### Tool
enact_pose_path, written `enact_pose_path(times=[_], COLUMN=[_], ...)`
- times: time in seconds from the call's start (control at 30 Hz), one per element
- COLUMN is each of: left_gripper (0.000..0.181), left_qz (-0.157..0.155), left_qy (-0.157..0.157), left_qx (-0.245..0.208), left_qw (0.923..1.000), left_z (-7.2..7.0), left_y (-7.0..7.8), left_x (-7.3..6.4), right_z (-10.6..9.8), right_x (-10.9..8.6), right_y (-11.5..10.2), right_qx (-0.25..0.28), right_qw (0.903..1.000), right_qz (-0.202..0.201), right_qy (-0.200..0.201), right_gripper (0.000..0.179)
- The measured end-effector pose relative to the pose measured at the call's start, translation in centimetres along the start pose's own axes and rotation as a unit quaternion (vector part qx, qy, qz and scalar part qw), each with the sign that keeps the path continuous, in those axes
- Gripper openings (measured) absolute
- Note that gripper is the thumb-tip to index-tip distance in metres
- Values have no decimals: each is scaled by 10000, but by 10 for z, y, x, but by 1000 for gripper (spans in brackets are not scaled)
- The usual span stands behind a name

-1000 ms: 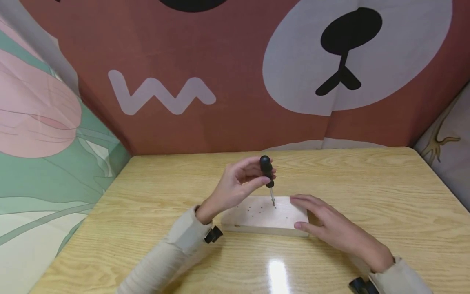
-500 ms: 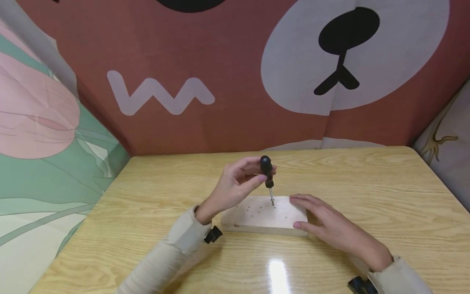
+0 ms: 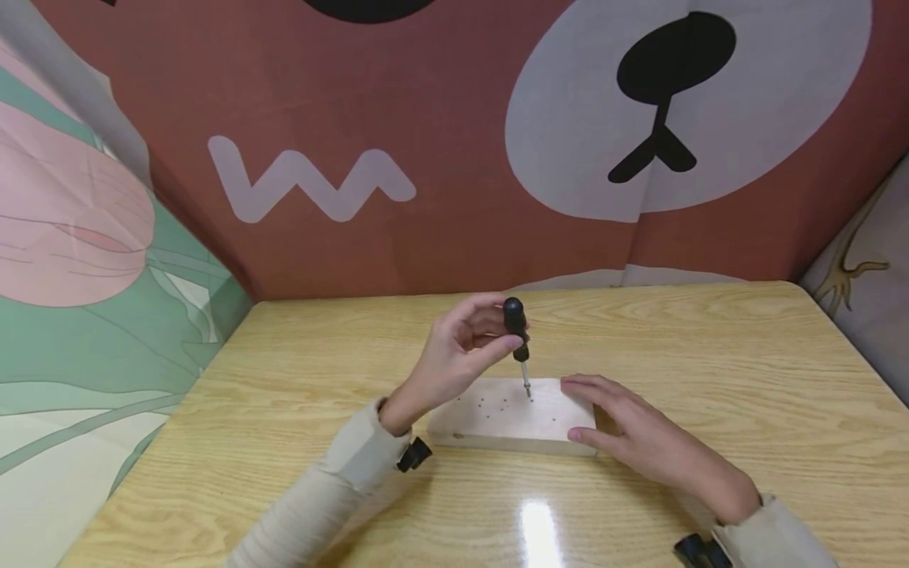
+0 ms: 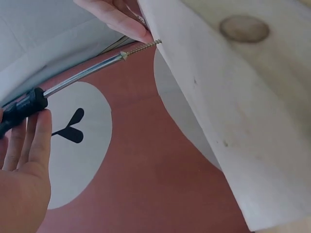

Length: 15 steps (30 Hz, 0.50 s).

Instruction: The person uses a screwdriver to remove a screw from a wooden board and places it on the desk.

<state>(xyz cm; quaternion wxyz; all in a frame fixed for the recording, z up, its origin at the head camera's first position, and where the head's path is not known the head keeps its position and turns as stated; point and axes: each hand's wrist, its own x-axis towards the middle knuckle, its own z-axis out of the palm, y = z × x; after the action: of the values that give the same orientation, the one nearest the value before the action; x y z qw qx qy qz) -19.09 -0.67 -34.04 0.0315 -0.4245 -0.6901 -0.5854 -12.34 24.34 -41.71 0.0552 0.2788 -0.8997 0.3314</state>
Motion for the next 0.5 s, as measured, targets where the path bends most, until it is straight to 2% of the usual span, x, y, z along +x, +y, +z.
enact_pose_path(times=[0.1,0.33,0.5], left_gripper=[41,39,41], left_qz=[11,109,9], left_qy=[-64,-451,-301], left_qx=[81,-189,-182], left_qw=[9999,9987,9994], left_z=[0,-3,-3], left_y=[1,4,4], left_x=[0,1,1], right_z=[0,-1,-2], right_x=[0,0,0], right_y=[1,0,0], right_qx=[33,102,135], right_qw=[10000,9998,9996], right_qz=[-63,96,174], right_qy=[35,-127,-197], right_gripper=[55,55,55])
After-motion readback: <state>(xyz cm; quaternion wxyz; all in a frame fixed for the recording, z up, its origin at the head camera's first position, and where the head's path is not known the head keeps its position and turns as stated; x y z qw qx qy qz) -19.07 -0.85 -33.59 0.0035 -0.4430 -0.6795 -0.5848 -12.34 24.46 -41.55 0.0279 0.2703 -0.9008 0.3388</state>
